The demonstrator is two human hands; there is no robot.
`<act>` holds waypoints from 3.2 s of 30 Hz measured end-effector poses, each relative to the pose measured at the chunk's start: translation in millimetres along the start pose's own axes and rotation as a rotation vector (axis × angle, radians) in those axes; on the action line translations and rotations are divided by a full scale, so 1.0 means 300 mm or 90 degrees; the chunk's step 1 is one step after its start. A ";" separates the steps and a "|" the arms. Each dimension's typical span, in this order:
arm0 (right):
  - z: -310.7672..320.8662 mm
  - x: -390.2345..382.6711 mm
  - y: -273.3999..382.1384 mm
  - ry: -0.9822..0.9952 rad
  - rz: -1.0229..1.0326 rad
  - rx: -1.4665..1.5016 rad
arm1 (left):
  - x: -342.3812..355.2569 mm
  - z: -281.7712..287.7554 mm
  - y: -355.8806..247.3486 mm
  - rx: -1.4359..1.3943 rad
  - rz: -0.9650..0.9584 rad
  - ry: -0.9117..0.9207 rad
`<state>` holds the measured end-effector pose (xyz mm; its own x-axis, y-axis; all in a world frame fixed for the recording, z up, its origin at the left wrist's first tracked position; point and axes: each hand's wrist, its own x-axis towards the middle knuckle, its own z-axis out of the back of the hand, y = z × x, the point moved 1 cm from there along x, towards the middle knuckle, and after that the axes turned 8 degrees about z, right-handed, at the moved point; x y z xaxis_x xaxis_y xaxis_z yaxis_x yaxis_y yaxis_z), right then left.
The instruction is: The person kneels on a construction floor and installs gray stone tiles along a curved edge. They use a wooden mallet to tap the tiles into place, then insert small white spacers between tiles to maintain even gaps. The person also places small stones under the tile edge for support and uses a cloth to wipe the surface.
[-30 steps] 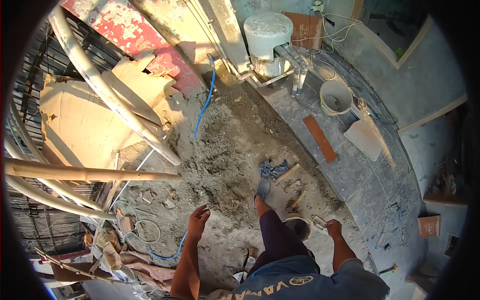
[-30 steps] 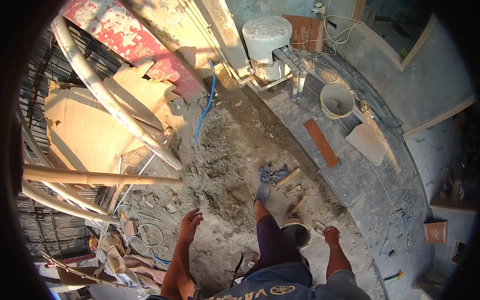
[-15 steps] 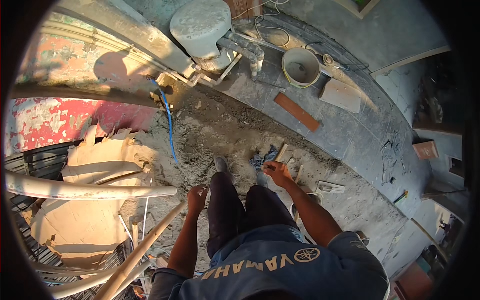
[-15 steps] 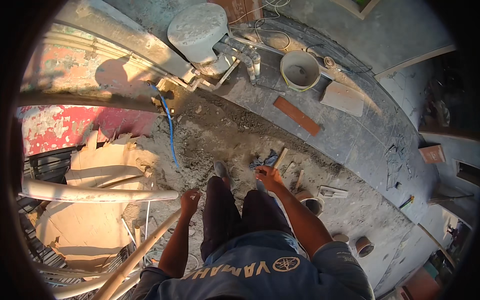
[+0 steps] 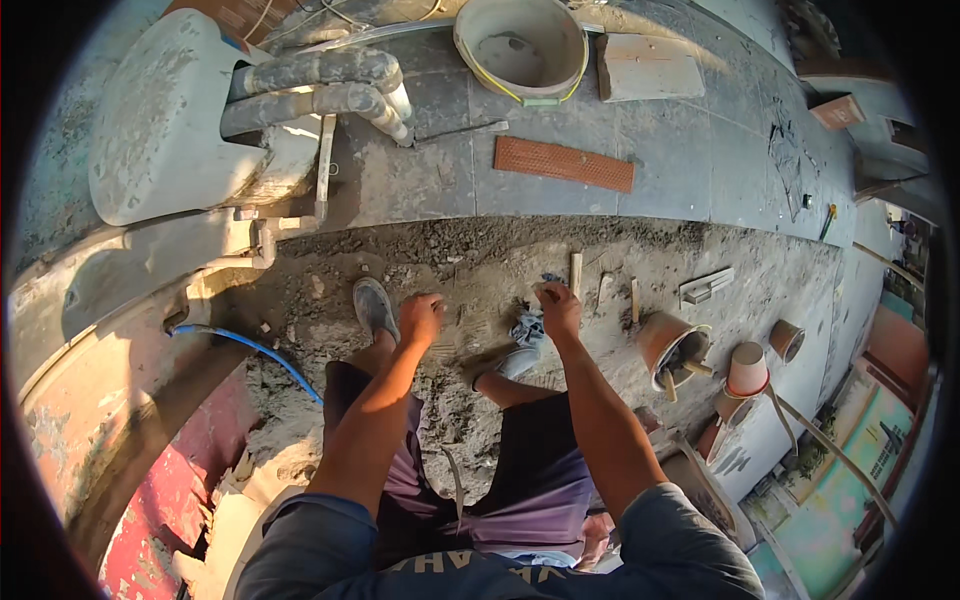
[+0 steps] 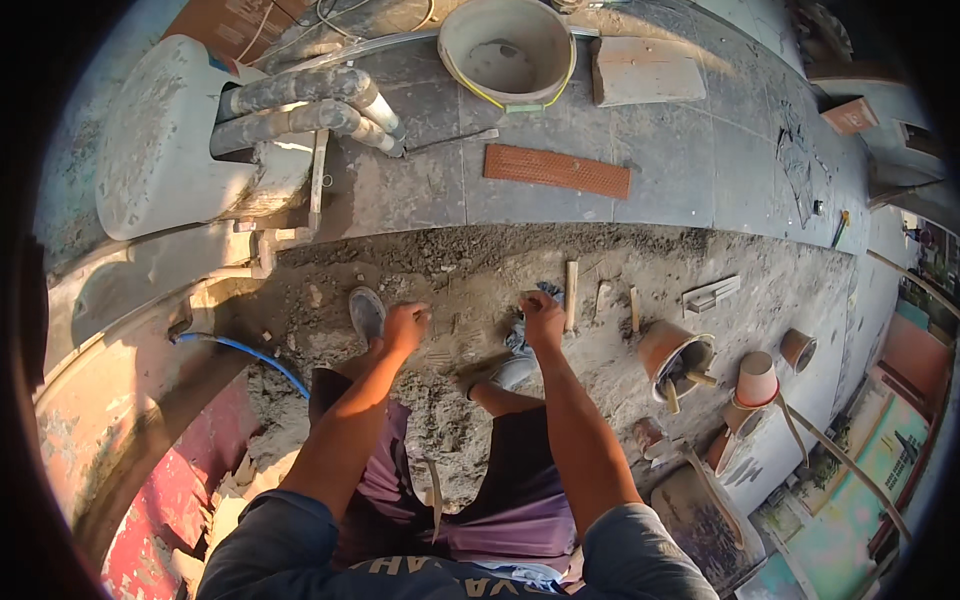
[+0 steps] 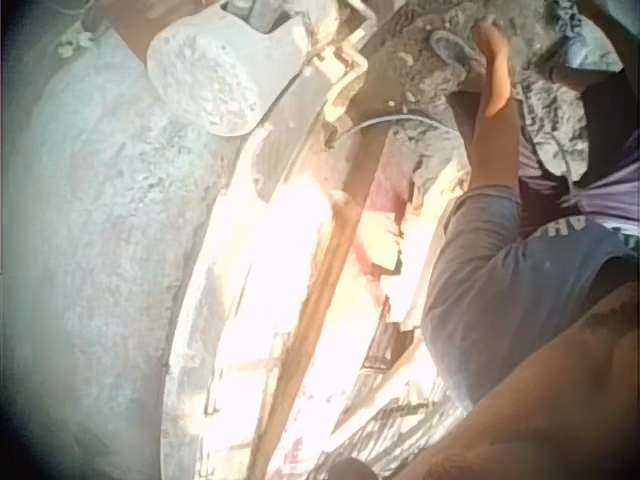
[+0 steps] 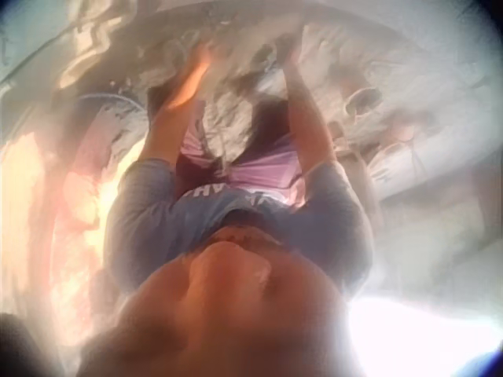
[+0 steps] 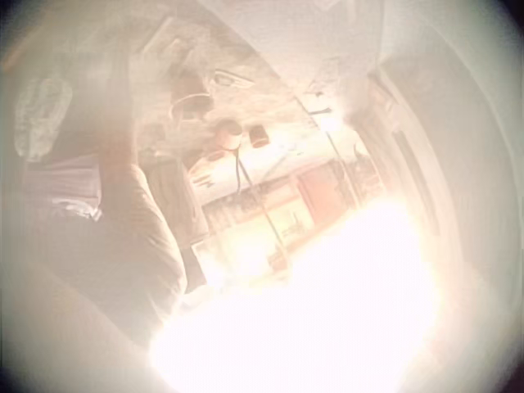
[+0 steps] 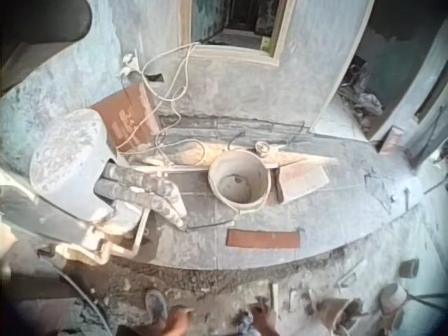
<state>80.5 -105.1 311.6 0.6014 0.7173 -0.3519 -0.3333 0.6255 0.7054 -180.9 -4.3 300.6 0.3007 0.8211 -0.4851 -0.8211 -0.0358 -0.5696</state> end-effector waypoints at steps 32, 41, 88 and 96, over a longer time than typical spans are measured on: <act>-0.866 0.529 -0.471 -0.264 0.021 -0.131 | 0.802 -0.799 0.178 -0.621 0.059 -0.261; -0.868 0.524 -0.481 -0.310 0.058 -0.095 | 0.793 -0.787 0.153 -0.681 0.013 -0.268; -0.871 0.540 -0.420 -0.319 -0.147 0.273 | 0.815 -0.833 0.264 -1.096 0.297 0.288; -0.910 0.558 -0.423 -0.335 -0.202 0.328 | 0.808 -0.832 0.274 -1.105 0.299 0.313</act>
<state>25.3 19.5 -4.9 0.9173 0.2097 -0.3384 0.2117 0.4629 0.8608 -54.5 49.6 -29.6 0.5806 0.3664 -0.7271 0.3870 -0.9099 -0.1494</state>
